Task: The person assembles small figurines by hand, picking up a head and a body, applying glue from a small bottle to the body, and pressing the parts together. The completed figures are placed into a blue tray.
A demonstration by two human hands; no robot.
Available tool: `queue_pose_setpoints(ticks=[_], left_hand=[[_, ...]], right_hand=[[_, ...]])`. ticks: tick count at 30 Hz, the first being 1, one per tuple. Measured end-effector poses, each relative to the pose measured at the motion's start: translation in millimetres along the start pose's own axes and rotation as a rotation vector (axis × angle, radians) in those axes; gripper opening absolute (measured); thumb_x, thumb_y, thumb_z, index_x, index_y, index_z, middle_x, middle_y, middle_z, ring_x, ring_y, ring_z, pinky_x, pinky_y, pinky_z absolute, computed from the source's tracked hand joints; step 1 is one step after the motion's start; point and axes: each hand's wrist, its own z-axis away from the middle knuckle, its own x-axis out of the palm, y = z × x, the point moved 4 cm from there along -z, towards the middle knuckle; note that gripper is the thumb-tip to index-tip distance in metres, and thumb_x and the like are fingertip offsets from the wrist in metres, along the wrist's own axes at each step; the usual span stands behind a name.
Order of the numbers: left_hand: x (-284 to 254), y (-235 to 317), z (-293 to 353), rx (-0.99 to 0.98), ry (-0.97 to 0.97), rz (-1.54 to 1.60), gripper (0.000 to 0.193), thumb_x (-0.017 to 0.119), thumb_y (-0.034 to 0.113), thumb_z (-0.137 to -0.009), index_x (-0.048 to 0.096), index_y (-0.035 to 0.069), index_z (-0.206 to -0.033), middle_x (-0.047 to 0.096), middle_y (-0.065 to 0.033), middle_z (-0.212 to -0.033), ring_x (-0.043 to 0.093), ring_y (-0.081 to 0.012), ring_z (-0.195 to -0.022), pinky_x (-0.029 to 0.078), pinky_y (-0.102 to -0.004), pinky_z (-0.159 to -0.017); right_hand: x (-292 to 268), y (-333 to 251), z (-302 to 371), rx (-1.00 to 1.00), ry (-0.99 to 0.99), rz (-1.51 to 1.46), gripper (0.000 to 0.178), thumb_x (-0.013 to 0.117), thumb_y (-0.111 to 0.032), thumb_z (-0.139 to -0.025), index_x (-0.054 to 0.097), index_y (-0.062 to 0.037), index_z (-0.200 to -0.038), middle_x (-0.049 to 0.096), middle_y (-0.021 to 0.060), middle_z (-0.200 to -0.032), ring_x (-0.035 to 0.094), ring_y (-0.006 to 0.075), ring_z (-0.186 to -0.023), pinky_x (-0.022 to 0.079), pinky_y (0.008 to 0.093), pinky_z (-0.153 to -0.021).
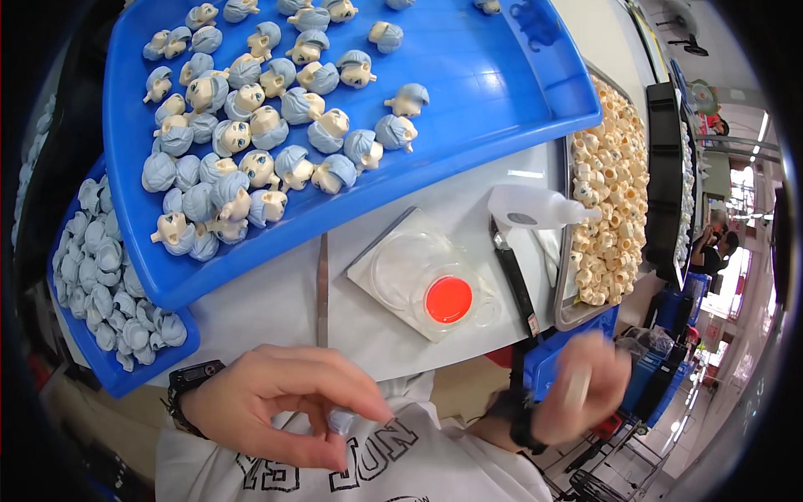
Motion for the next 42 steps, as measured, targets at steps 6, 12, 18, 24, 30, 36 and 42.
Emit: queue_pose_setpoints(ticks=[6, 12, 18, 24, 30, 36, 42], left_hand=[[8, 12, -7, 0.134, -0.14, -0.35, 0.037, 0.079, 0.012, -0.066, 0.06, -0.003, -0.094, 0.055, -0.0153, -0.106, 0.061, -0.0165, -0.074, 0.049, -0.0255, -0.059], [2, 9, -4, 0.103, -0.14, -0.359, 0.032, 0.079, 0.013, -0.065, 0.061, -0.002, -0.088, 0.06, -0.012, -0.094, 0.059, -0.0152, -0.07, 0.047, -0.0243, -0.056], [3, 14, -4, -0.024, -0.068, -0.345, 0.025, 0.074, 0.007, -0.07, 0.063, -0.002, -0.09, 0.061, -0.0115, -0.091, 0.06, -0.0147, -0.072, 0.048, -0.0213, -0.058], [4, 14, -1, 0.237, 0.075, -0.317, 0.034, 0.081, 0.021, -0.062, 0.059, 0.0, -0.077, 0.058, -0.0066, -0.076, 0.049, -0.0122, -0.051, 0.037, -0.0214, -0.042], [6, 13, -3, 0.297, 0.026, -0.146, 0.029, 0.073, 0.014, -0.07, 0.061, -0.002, -0.092, 0.058, -0.0115, -0.085, 0.053, -0.0127, -0.059, 0.042, -0.0227, -0.049], [12, 15, -1, 0.487, -0.101, -0.259, 0.025, 0.055, -0.001, -0.077, 0.059, -0.004, -0.101, 0.058, -0.0156, -0.093, 0.058, -0.0178, -0.067, 0.047, -0.0256, -0.056], [10, 16, 1, 0.419, -0.116, -0.163, 0.026, 0.056, 0.0, -0.078, 0.058, -0.008, -0.102, 0.058, -0.0185, -0.095, 0.059, -0.0194, -0.067, 0.048, -0.0258, -0.054]], right_hand=[[105, -37, 19, -0.659, -0.569, -0.193, 0.023, 0.067, -0.018, -0.071, 0.059, -0.009, -0.091, 0.055, 0.0081, -0.088, 0.051, 0.0215, -0.074, 0.039, 0.0281, -0.06], [110, -43, 21, -0.409, -0.486, -0.058, 0.013, 0.066, -0.012, -0.072, 0.062, -0.0057, -0.083, 0.061, 0.0061, -0.084, 0.054, 0.0178, -0.072, 0.038, 0.0252, -0.058], [109, -48, 18, -0.367, -0.557, -0.001, 0.003, 0.064, -0.01, -0.073, 0.064, -0.0071, -0.074, 0.061, 0.0021, -0.077, 0.055, 0.015, -0.07, 0.038, 0.0227, -0.059], [112, -47, 7, -0.442, -0.59, -0.106, 0.017, 0.067, -0.009, -0.07, 0.066, -0.004, -0.086, 0.064, 0.0069, -0.085, 0.056, 0.0166, -0.074, 0.038, 0.0259, -0.059], [79, -47, 4, -0.543, -0.503, -0.028, 0.02, 0.065, -0.014, -0.069, 0.063, -0.0063, -0.087, 0.058, 0.0046, -0.078, 0.049, 0.0162, -0.066, 0.034, 0.0286, -0.057], [75, -45, -41, -0.411, -0.639, 0.62, 0.034, 0.063, -0.003, -0.057, 0.058, -0.0011, -0.09, 0.057, 0.0127, -0.073, 0.048, 0.0205, -0.06, 0.035, 0.0307, -0.054], [89, -44, -45, -0.45, -0.737, 0.701, 0.045, 0.065, 0.004, -0.051, 0.06, 0.0007, -0.096, 0.06, 0.015, -0.079, 0.051, 0.022, -0.062, 0.039, 0.0284, -0.055]])
